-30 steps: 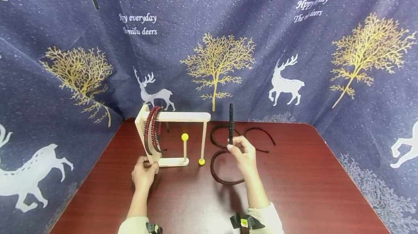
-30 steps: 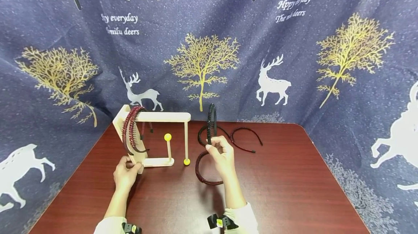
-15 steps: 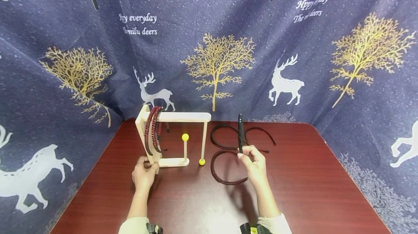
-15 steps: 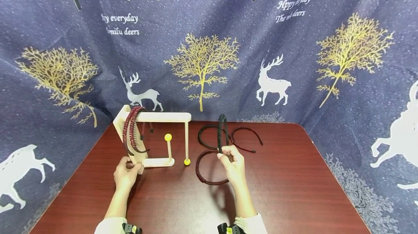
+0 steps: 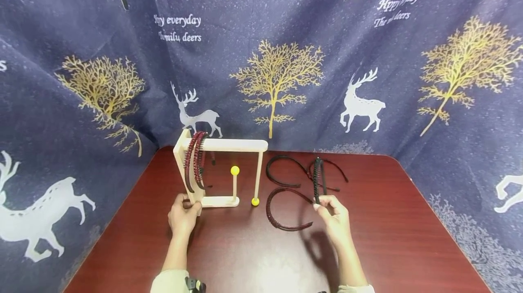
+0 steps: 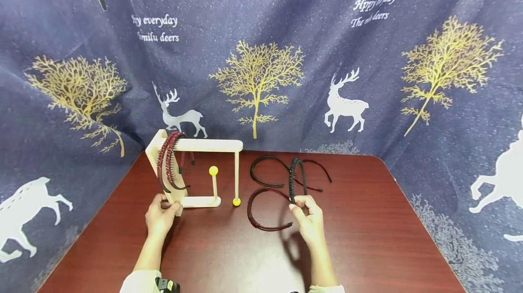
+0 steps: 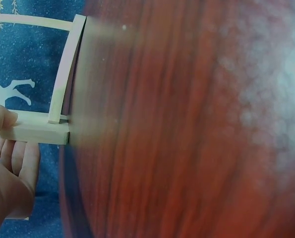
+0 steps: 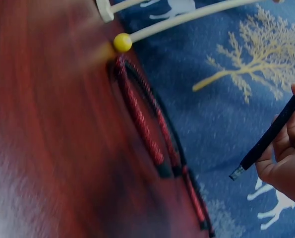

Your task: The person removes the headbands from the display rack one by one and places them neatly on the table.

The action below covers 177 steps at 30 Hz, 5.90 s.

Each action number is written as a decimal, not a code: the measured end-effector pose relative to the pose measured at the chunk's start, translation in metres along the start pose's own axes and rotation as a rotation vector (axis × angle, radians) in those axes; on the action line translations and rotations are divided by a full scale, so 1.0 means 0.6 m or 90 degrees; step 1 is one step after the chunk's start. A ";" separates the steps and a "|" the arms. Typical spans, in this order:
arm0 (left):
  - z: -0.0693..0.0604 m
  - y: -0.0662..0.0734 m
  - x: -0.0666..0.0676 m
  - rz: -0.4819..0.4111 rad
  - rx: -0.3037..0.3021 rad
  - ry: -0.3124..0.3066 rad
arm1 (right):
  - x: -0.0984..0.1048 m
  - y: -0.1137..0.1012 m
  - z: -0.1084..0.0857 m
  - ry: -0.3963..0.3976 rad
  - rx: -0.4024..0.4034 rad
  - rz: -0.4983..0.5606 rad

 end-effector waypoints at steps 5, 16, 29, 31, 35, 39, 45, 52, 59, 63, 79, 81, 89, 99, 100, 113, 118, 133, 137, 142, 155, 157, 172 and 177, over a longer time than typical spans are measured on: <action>0.001 -0.005 0.000 -0.003 0.005 -0.001 | 0.026 0.007 -0.008 0.033 -0.044 -0.041; 0.001 -0.004 0.001 -0.001 0.009 -0.007 | 0.071 0.006 -0.018 0.029 0.032 -0.184; 0.000 -0.002 0.001 0.008 0.001 0.010 | 0.105 0.026 -0.022 0.015 0.029 -0.330; 0.000 -0.002 0.002 0.010 0.001 0.010 | 0.109 0.029 -0.022 0.011 0.022 -0.340; -0.001 -0.001 0.004 0.009 0.000 0.007 | 0.117 0.037 -0.022 0.000 0.002 -0.366; -0.001 0.001 0.005 0.006 0.001 0.007 | 0.122 0.046 -0.020 -0.013 -0.023 -0.393; -0.001 0.000 0.003 0.007 0.000 0.011 | 0.125 0.060 -0.018 -0.046 -0.082 -0.390; -0.005 -0.001 0.005 0.008 0.006 0.000 | 0.129 0.079 -0.020 -0.068 -0.182 -0.357; -0.004 -0.003 0.005 0.005 0.009 0.005 | 0.127 0.091 -0.017 -0.085 -0.251 -0.352; -0.003 -0.004 0.001 0.007 0.006 0.003 | 0.127 0.091 -0.017 -0.080 -0.256 -0.355; -0.003 -0.003 0.003 0.007 0.004 0.009 | 0.110 0.051 -0.005 -0.040 -0.169 -0.333; -0.003 -0.002 0.003 0.007 0.003 0.010 | 0.101 0.043 -0.001 -0.044 -0.165 -0.325; -0.002 0.001 0.004 0.006 0.002 0.009 | 0.052 0.016 0.016 -0.068 -0.170 -0.201; -0.003 0.005 0.006 0.006 0.001 0.014 | -0.006 -0.006 0.038 -0.115 -0.127 -0.136; -0.003 0.005 0.006 0.006 0.000 0.014 | -0.013 -0.008 0.040 -0.125 -0.122 -0.126; -0.005 0.004 0.005 0.003 0.005 0.011 | -0.122 -0.047 0.039 -0.238 -0.108 -0.035; -0.003 0.003 0.004 0.002 0.005 0.008 | -0.156 -0.058 0.038 -0.268 -0.083 -0.019; -0.002 0.003 0.003 0.002 0.002 0.007 | -0.220 -0.049 0.039 -0.357 -0.091 0.048; -0.002 0.003 0.003 0.002 0.003 0.005 | -0.240 -0.053 0.039 -0.377 -0.091 0.062; -0.002 0.002 0.003 0.005 0.004 0.001 | -0.264 -0.052 0.036 -0.391 -0.100 0.058; -0.003 0.000 0.003 0.015 0.004 0.008 | -0.320 -0.044 0.027 -0.414 -0.091 0.074; -0.003 0.000 0.003 0.013 0.006 0.006 | -0.326 -0.045 0.026 -0.417 -0.086 0.069; -0.001 -0.001 0.001 0.008 0.004 -0.006 | -0.381 -0.051 0.032 -0.459 -0.084 0.100; 0.001 -0.002 0.002 0.013 0.009 -0.006 | -0.401 -0.052 0.033 -0.483 -0.067 0.106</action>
Point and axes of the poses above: each hand's wrist, its own z-axis towards the middle knuckle, its own x-axis out of the back of the hand, y = z × x, the point moved 5 cm from there along z, towards the middle knuckle, and after that the axes turned 15 degrees about z, right-handed, at the moved point
